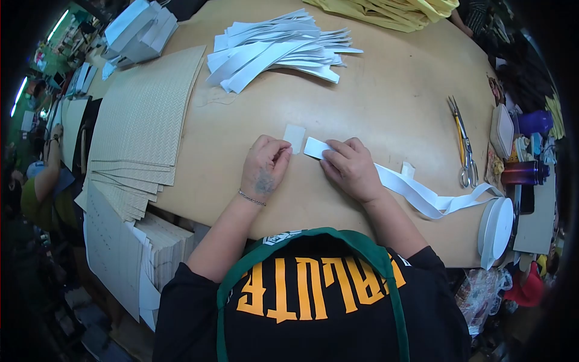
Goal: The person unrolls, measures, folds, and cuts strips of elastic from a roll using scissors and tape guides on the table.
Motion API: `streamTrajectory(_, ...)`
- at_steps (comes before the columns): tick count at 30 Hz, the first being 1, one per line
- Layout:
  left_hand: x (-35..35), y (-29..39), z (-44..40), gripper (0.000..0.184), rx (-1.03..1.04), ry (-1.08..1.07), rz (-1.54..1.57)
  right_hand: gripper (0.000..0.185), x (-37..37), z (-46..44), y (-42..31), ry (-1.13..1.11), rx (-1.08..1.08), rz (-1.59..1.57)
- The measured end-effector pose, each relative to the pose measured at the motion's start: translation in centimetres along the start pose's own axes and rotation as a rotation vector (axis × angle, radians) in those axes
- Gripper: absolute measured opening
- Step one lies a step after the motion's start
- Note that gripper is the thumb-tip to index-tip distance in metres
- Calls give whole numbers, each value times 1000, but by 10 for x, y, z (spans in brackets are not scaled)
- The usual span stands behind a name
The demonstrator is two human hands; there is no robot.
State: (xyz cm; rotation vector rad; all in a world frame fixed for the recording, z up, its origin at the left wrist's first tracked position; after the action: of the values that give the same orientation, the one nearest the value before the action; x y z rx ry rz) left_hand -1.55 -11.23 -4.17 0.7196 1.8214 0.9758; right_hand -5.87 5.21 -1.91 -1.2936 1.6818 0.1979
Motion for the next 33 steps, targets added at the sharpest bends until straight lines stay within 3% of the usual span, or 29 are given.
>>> streamTrajectory(3, 6, 10, 3, 9, 271, -12, -212, 17, 3, -4, -3, -15, -28, 20)
streamTrajectory(11, 5, 20, 0, 11, 314, 24, -283, 15, 9, -6, -2, -84, -35, 48)
streamTrajectory(15, 11, 13, -4, 12, 271, -53, -240, 18, 8, -7, -2, -92, -30, 36)
streamTrajectory(23, 13, 19, -2, 11, 360, -13, -310, 26, 18, 1, -1, -80, -93, 99)
streamTrajectory(26, 14, 19, -1, 12, 381, -1, -333, 28, 21, 1, -1, -207, -41, 130)
streamTrajectory(33, 16, 20, 1, 11, 397, 10, -405, 30, 24, -1, 4, -202, 21, 80)
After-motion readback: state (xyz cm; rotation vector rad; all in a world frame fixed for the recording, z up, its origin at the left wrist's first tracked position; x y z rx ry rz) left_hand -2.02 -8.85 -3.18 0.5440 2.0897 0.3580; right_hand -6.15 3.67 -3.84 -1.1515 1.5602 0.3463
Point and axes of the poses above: each hand's wrist, its own z-axis away from the middle knuckle, its own x-axis out of the palm, y = z × x, the point moved 7 cm from there along -z, towards the middle knuckle, and after that the axes turned 5 degrees about y, right-handed, at the moved point
